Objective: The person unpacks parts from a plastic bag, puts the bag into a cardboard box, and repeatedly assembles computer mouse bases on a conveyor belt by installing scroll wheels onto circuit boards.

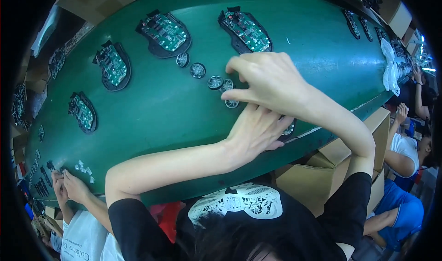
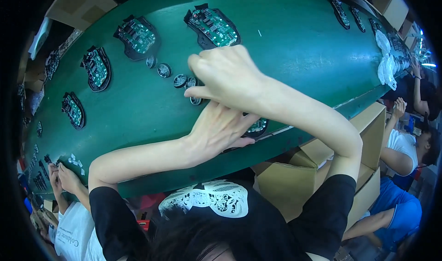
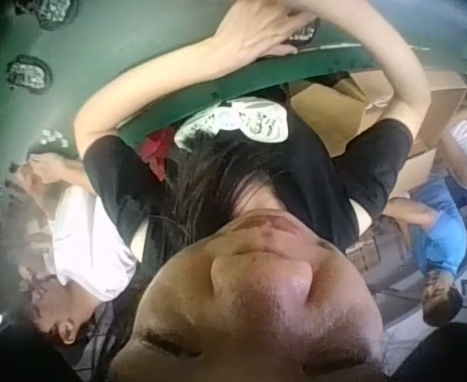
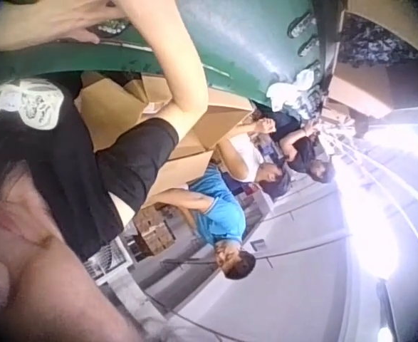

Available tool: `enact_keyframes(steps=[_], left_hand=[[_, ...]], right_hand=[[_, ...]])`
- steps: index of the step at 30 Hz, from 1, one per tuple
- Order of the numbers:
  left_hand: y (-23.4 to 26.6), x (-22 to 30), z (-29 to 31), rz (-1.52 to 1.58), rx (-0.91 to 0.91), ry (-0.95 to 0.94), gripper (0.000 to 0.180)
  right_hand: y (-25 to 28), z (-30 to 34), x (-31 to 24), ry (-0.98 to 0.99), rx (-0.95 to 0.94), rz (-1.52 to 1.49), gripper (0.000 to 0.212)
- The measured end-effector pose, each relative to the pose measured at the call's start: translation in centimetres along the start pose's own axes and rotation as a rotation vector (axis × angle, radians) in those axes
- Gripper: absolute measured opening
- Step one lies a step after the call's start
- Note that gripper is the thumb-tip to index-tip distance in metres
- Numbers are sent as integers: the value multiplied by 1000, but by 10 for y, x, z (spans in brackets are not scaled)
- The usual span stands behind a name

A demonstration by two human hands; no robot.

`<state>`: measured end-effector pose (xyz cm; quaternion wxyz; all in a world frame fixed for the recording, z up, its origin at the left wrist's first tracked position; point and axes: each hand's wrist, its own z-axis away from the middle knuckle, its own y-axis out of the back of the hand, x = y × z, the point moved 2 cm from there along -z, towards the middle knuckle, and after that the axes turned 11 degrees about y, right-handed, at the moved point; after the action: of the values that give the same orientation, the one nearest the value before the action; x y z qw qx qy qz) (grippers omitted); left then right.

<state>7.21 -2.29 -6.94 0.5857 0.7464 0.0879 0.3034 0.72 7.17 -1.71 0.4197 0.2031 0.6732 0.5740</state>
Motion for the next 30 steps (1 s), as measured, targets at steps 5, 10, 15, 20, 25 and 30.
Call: enact_keyframes(steps=[5, 10, 15, 20, 25, 30], left_hand=[[15, -20, 13, 47, -25, -16, 83], [25, -28, 23, 41, -82, 24, 89], [37, -34, 29, 50, -33, 48, 84], [36, -35, 29, 15, -17, 40, 67], [36, -40, 29, 26, -50, 44, 74], [38, -47, 30, -44, -104, 16, 79]], right_hand=[[5, -6, 7, -110, -3, -161, 18], [48, 41, 13, -242, 239, -275, 21], [40, 88, 1, -486, 171, -401, 22], [15, 90, -9, -374, 243, -373, 21], [6, 80, -10, -354, 217, -228, 26], [13, 81, -22, -323, 146, -61, 25]])
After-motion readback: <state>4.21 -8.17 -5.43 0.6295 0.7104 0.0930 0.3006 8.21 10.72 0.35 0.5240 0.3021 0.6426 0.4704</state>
